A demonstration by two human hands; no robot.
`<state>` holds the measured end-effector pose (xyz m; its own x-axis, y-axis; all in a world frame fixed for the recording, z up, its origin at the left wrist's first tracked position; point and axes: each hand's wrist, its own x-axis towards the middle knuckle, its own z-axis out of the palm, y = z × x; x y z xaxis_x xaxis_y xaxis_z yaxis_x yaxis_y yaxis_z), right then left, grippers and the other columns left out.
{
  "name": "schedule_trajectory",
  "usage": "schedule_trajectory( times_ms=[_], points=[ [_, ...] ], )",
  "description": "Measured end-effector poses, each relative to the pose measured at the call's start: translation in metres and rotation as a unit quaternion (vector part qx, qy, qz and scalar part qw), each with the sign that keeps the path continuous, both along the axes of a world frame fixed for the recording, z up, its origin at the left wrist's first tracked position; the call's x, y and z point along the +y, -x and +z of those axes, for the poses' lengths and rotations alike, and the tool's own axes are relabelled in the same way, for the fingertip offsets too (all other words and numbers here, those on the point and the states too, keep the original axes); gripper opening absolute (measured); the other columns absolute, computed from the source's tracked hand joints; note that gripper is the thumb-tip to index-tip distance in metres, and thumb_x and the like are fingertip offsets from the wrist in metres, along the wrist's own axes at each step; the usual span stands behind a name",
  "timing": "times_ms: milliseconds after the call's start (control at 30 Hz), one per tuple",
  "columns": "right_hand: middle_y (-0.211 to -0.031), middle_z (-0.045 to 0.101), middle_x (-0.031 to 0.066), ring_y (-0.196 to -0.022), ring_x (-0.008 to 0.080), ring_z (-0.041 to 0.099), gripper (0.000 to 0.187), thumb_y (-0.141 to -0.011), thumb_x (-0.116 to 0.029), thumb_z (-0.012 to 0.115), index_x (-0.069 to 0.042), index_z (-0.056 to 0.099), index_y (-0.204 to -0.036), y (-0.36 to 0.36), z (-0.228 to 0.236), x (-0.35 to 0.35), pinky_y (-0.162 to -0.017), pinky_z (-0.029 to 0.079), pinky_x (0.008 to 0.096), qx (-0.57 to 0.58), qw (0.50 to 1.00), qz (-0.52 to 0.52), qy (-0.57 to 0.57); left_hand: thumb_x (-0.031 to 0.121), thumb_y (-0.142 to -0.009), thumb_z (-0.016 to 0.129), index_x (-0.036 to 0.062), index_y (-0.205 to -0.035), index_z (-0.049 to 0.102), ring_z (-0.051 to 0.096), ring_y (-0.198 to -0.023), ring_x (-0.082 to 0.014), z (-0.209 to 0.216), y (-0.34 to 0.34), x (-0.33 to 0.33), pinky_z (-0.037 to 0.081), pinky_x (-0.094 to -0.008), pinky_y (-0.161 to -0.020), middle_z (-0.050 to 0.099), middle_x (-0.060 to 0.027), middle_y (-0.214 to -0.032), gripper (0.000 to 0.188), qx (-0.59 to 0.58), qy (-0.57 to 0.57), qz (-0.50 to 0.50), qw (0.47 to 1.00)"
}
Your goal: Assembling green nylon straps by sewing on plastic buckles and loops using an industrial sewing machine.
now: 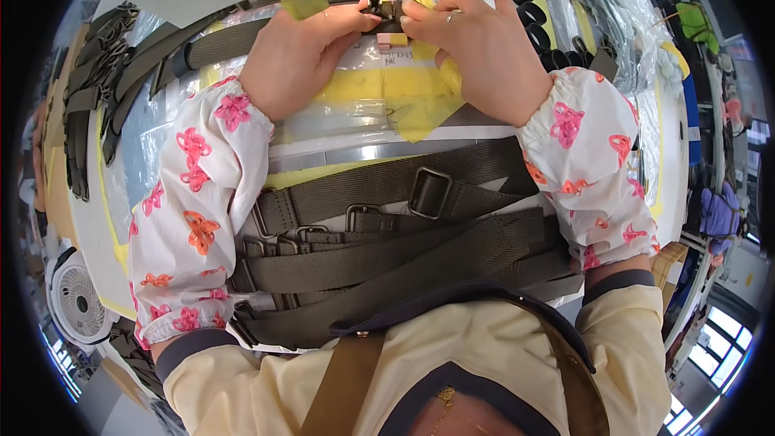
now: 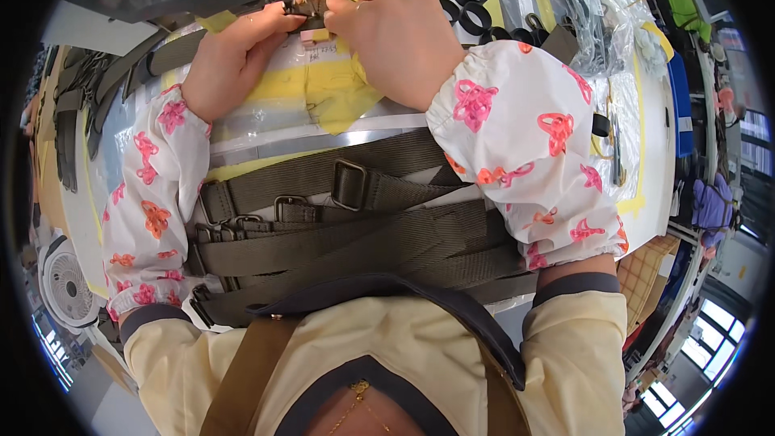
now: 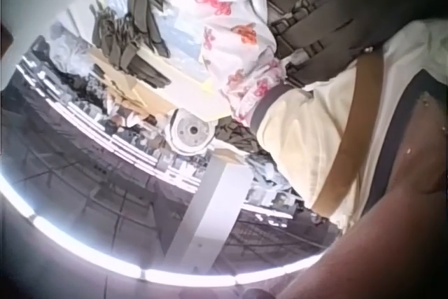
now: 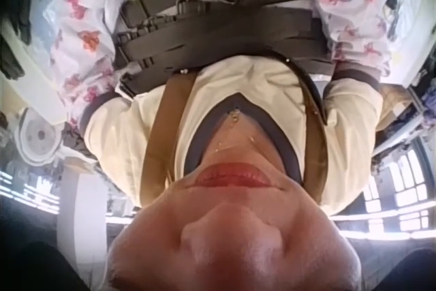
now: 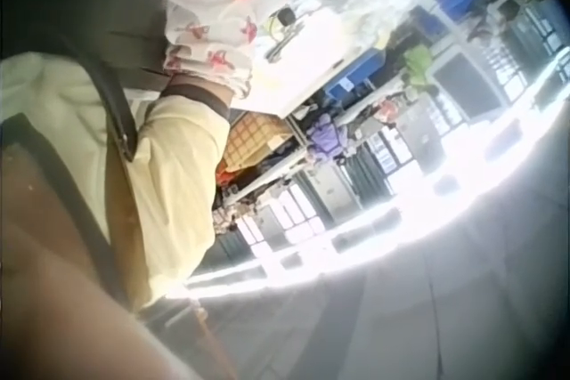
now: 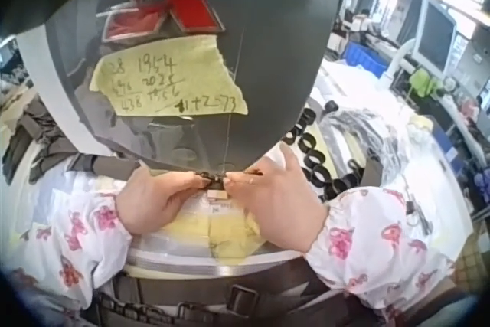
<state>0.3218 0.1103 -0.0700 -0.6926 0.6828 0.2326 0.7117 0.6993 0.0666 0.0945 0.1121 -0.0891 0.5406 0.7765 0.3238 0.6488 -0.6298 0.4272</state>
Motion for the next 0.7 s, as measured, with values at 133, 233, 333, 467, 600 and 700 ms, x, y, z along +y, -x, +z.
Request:
schedule_trajectory(
  times_ms=[133,233,333,467,600,700],
  points=[
    [-0.116,0.06,-0.0021,-0.104,0.0208,0.053,0.045,-0.066,0.003,0.062,-0.012,0.061,-0.109,0.001,-0.005,0.009,-0.095,0.031,0.0468,0.018,1.0,0.023,-0.002,0.015,-0.083,0.059,0.0156,-0.102,0.064,0.06,-0.06,-0.0297,-0.018,0.009,0.015,0.048,-0.0335,-0.054,0.064,-0.0105,-0.075,0.019,-0.078,-0.073,0.001,0.994],
    [-0.117,0.059,-0.0021,-0.107,0.022,0.052,0.048,-0.067,0.004,0.061,-0.013,0.06,-0.112,0.002,-0.006,0.007,-0.095,0.03,0.0467,0.02,1.0,-0.006,0.01,0.017,-0.084,0.059,0.0182,-0.106,0.064,0.058,-0.055,-0.0297,-0.019,0.008,0.019,0.047,-0.0338,-0.052,0.063,-0.0113,-0.071,0.022,-0.064,-0.069,-0.004,0.996],
    [-0.114,0.06,-0.0021,-0.106,0.0205,0.052,0.04,-0.071,-0.002,0.061,-0.015,0.061,-0.109,0.006,-0.01,0.002,-0.098,0.028,0.0512,0.045,0.999,-0.025,0.011,0.019,-0.085,0.058,0.0201,-0.108,0.063,0.055,-0.049,-0.0294,-0.022,0.013,0.022,0.044,-0.0346,-0.047,0.059,-0.0122,-0.063,0.024,-0.021,-0.034,0.028,0.999],
    [-0.121,0.055,-0.002,-0.11,0.0187,0.049,0.036,-0.073,-0.007,0.062,-0.015,0.061,-0.108,0.008,-0.007,0.003,-0.099,0.026,0.0558,0.058,0.998,-0.028,0.017,0.023,-0.086,0.057,0.0221,-0.109,0.063,0.052,-0.045,-0.0299,-0.028,0.016,0.023,0.042,-0.0362,-0.044,0.056,-0.0134,-0.057,0.025,-0.017,-0.066,0.031,0.997],
    [-0.117,0.054,-0.0008,-0.111,0.0192,0.048,0.039,-0.072,-0.005,0.062,-0.011,0.059,-0.11,0.005,-0.005,0.002,-0.098,0.026,0.0551,0.077,0.996,-0.025,0.046,0.02,-0.084,0.058,0.0215,-0.108,0.064,0.055,-0.049,-0.0305,-0.024,0.012,0.016,0.045,-0.0364,-0.046,0.058,-0.0128,-0.06,0.025,0.006,-0.08,0.043,0.996],
    [-0.11,0.055,0.0005,-0.111,0.0188,0.048,0.039,-0.072,-0.006,0.062,-0.01,0.059,-0.111,0.004,-0.001,0.002,-0.098,0.026,0.0539,0.077,0.995,-0.019,0.068,0.015,-0.082,0.057,0.0212,-0.108,0.063,0.058,-0.054,-0.0306,-0.02,0.005,0.015,0.047,-0.0361,-0.05,0.062,-0.0123,-0.068,0.027,-0.034,-0.088,0.014,0.995]
  ],
)
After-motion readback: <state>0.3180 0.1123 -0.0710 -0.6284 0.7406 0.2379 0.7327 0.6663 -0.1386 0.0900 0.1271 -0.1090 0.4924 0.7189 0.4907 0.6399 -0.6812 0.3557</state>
